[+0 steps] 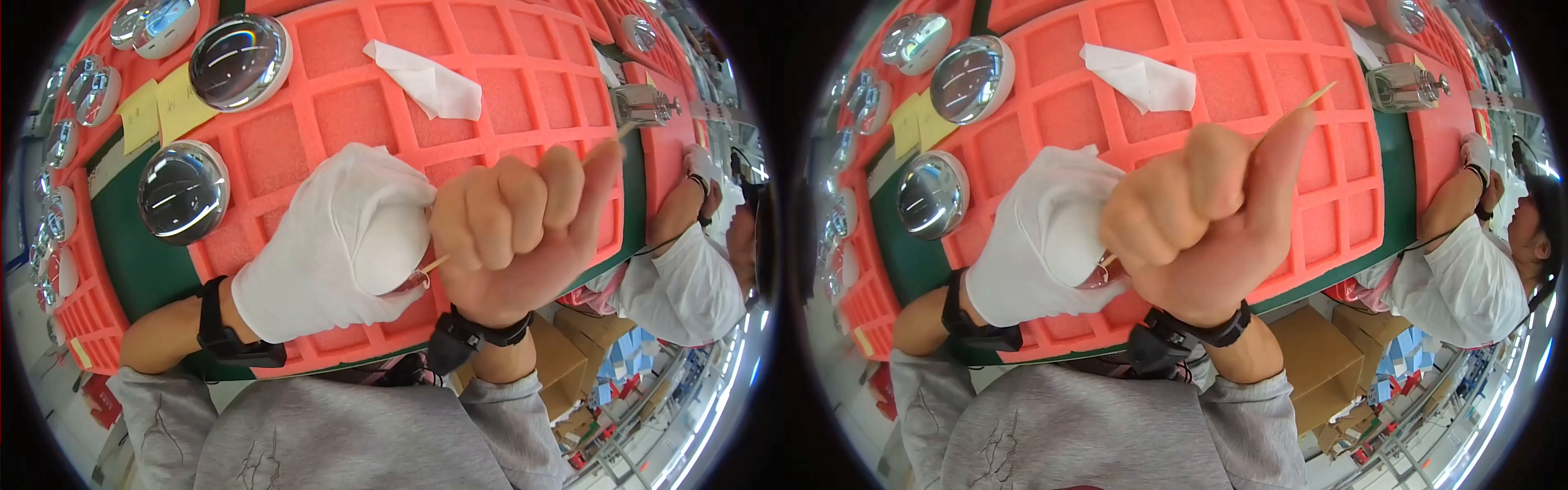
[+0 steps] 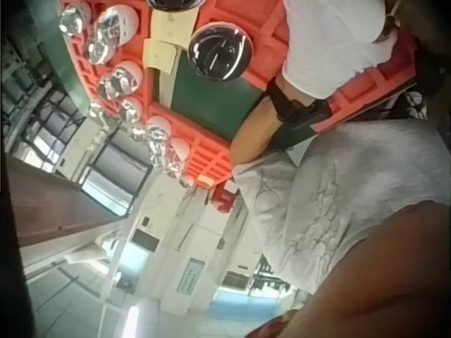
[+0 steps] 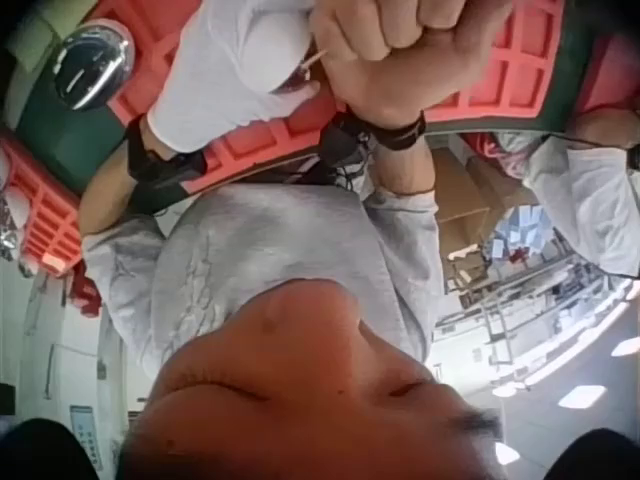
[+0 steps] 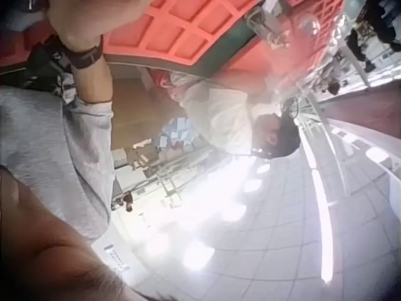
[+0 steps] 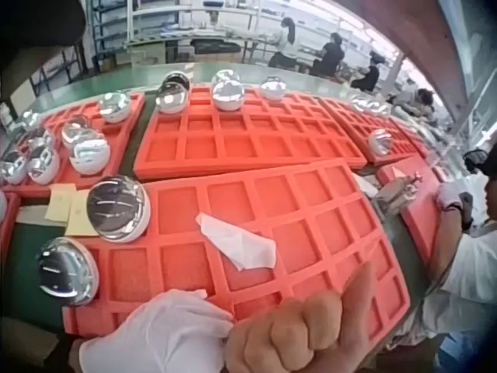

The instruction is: The person uses a wooden stick to apply a substance to the rim of a glass dome, rotates it, and then wipes the edge with a cloth before repeating the process on another dome.

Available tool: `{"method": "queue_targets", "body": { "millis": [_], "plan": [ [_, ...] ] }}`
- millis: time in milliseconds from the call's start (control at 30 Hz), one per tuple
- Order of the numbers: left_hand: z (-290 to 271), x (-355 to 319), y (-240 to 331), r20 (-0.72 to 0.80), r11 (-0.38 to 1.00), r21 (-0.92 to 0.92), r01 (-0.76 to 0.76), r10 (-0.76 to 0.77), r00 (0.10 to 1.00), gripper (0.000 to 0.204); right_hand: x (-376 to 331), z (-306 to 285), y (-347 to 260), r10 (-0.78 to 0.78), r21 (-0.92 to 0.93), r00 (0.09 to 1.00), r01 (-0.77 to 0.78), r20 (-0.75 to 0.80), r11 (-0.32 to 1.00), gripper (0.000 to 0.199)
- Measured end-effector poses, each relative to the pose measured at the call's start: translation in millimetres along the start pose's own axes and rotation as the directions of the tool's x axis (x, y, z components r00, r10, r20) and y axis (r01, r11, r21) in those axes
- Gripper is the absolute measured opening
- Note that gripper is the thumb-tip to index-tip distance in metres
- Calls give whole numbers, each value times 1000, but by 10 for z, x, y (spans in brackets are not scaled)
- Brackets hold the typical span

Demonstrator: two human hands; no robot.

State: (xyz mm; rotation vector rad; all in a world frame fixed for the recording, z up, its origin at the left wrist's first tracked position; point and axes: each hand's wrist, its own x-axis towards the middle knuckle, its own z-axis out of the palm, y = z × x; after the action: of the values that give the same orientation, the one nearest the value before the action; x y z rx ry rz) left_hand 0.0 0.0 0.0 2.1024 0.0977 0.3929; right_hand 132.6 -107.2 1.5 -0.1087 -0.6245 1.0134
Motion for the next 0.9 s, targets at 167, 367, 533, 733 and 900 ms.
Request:
{"method": "queue_targets", "body": {
  "millis": [167,367,533,733,900],
  "plan": [
    [88,-38,58,-48,999,-37,-8,7,999,64,-84,55,-21,-20,130,983,44,-180,991,58],
    [40,-74,46,-66,995,-93,-24,18,998,63,-82,222,79,-17,-258,1000,19,10,966,58],
    [53,-115,26,-78,998,-63,-19,15,997,63,-60,140,43,25,156,992,-5,-125,988,60],
    [41,-121,40,-77,998,-52,-18,14,997,62,-105,112,71,-7,76,991,17,-135,997,60],
    [33,-83,41,-43,999,-31,-15,14,999,62,-72,214,60,32,-211,999,-26,24,977,60]
  ]
}}
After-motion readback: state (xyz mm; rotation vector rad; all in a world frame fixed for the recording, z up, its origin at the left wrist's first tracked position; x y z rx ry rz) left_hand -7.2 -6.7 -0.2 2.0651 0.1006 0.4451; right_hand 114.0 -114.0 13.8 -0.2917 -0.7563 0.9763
